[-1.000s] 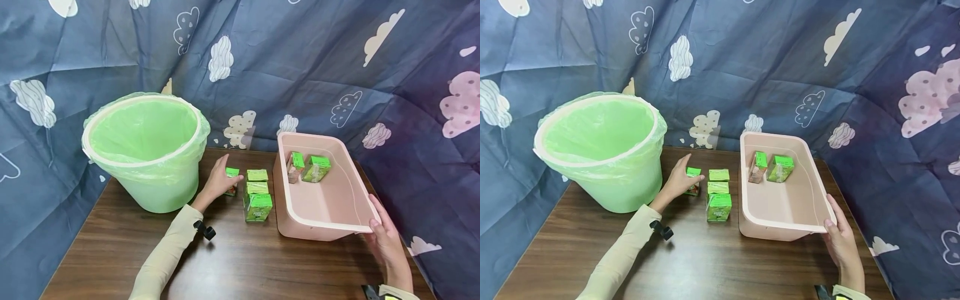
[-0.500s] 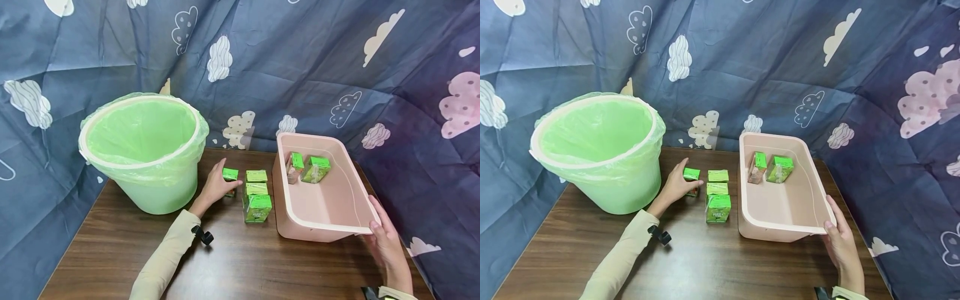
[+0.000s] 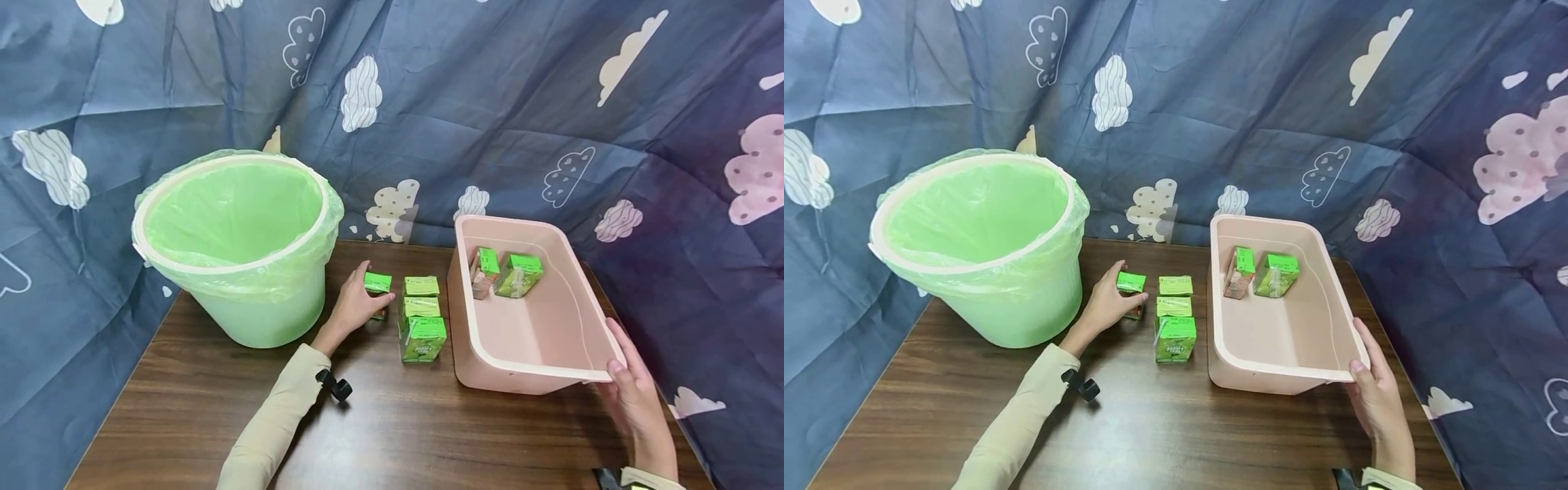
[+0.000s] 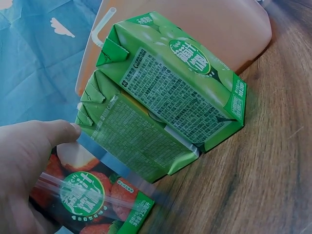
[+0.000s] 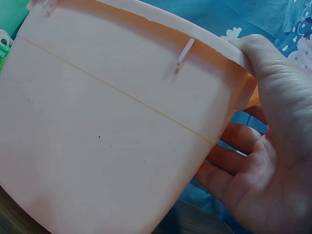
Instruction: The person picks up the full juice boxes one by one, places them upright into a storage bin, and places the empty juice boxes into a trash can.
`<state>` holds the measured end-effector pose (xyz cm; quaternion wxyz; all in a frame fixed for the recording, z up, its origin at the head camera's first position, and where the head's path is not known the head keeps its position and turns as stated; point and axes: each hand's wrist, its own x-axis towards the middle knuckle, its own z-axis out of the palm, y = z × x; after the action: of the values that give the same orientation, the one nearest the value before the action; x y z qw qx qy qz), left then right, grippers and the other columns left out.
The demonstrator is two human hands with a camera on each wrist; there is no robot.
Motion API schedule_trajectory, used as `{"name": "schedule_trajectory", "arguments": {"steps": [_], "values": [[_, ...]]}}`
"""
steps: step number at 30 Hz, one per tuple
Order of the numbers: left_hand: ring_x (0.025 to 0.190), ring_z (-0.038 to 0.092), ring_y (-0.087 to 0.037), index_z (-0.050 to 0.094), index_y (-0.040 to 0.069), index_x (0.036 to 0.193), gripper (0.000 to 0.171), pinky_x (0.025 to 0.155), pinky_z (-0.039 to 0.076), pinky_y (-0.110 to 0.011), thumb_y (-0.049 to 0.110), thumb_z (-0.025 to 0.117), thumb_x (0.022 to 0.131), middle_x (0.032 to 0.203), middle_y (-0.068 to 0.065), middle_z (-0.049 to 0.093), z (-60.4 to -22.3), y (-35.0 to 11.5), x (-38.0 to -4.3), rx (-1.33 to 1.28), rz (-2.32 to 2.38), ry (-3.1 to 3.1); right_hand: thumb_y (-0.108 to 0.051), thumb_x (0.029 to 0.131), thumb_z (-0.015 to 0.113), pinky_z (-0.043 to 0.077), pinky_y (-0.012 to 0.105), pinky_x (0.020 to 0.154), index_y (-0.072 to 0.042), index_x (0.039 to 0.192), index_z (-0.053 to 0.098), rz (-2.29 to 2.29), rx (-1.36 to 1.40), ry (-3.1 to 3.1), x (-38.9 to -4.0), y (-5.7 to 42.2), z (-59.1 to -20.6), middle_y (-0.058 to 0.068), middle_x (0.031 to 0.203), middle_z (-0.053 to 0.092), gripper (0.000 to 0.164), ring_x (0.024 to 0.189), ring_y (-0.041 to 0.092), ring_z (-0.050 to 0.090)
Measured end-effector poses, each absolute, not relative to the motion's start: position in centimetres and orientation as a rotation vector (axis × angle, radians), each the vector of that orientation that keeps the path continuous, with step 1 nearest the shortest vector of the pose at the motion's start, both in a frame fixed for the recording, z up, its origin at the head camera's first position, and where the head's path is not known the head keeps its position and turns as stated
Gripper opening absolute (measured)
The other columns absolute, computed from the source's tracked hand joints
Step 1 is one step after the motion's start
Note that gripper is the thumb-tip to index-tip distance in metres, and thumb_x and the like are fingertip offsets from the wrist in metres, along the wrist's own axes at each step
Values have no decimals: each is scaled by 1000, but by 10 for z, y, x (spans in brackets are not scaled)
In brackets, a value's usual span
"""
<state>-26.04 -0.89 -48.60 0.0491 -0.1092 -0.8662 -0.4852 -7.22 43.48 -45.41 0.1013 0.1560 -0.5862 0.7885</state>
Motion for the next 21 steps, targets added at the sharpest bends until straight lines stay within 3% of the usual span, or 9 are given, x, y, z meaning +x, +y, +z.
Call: {"name": "schedule_trajectory", "arguments": {"steps": [15, 21], "values": [[135, 47, -38, 37, 1, 153, 91, 108, 42, -51, 33, 85, 82, 149, -23, 47, -489, -8, -261, -334, -1504, -2620, 1, 105, 33, 54, 24, 88, -9, 162, 19, 2301, 477, -1765, -70, 436, -455, 4, 153, 45, 60, 121, 14, 60], [119, 57, -35, 45, 1, 147, 85, 100, 47, -50, 29, 87, 78, 139, -21, 55, -486, -11, -262, -307, -1572, -2550, 0, 105, 34, 54, 25, 90, -8, 162, 20, 2291, 472, -1768, -71, 437, -456, 4, 154, 43, 60, 122, 15, 59]]}}
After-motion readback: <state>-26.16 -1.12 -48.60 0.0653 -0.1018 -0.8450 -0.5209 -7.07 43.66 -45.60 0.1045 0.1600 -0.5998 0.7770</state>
